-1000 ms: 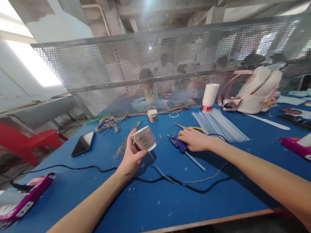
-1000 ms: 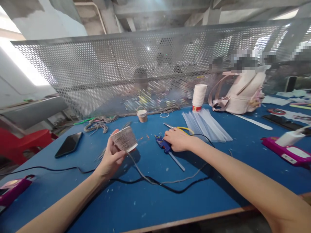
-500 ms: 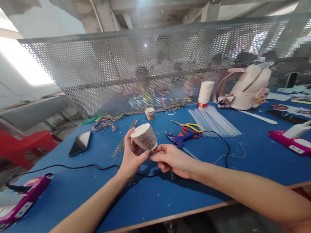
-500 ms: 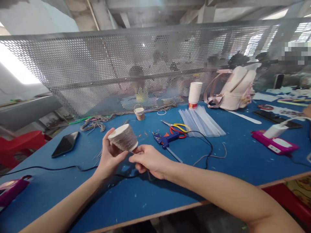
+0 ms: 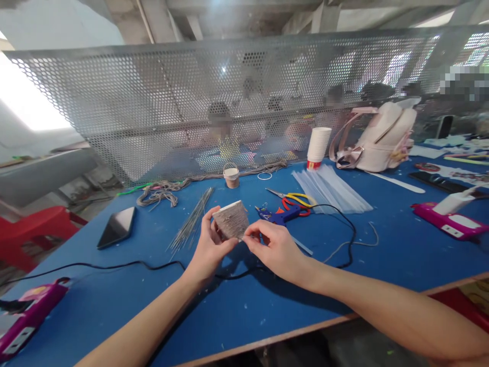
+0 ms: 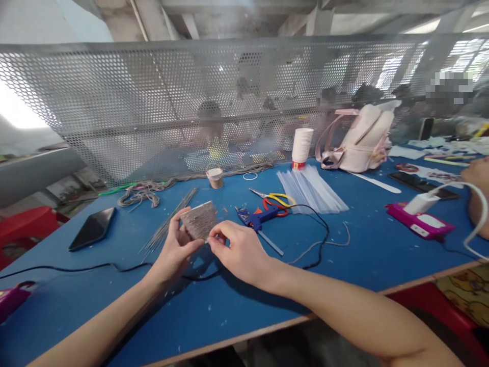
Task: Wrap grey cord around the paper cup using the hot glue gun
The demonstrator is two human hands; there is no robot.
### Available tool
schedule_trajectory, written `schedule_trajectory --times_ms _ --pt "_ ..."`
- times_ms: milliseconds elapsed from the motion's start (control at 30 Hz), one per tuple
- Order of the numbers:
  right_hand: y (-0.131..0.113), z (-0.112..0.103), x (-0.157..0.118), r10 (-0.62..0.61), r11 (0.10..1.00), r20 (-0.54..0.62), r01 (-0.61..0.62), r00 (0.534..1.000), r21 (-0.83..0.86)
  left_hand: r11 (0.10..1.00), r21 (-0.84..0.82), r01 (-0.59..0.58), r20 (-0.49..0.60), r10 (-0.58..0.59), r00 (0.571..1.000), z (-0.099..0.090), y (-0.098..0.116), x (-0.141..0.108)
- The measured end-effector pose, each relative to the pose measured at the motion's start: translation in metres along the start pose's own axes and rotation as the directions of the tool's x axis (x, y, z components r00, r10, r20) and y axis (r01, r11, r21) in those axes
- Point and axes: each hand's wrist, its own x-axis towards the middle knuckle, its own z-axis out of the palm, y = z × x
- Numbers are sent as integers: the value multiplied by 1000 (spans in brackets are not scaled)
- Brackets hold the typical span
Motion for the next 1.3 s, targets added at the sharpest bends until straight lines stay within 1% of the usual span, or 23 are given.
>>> schedule_trajectory --times_ms 100,233,433,733,900,1300 --pt "4 0 3 -5 1000 -43 5 999 3 999 -5 38 2 -38 999 2 1 -1" --pt "7 0 4 5 1000 -76 -5 997 6 998 -24 55 -4 -55 998 3 3 -1" --pt "7 0 2 38 999 -74 -38 996 10 998 -55 32 16 -32 999 4 2 -2" --pt "4 -1 2 72 997 -80 -71 994 19 1000 -9 -11 36 11 999 1 0 -2" --pt "3 -3 2 81 996 -71 -78 994 43 999 -32 -23 58 25 998 -2 -1 -3" --pt "-1 -8 3 99 994 -71 -95 993 56 997 -78 -7 113 16 993 -4 -3 0"
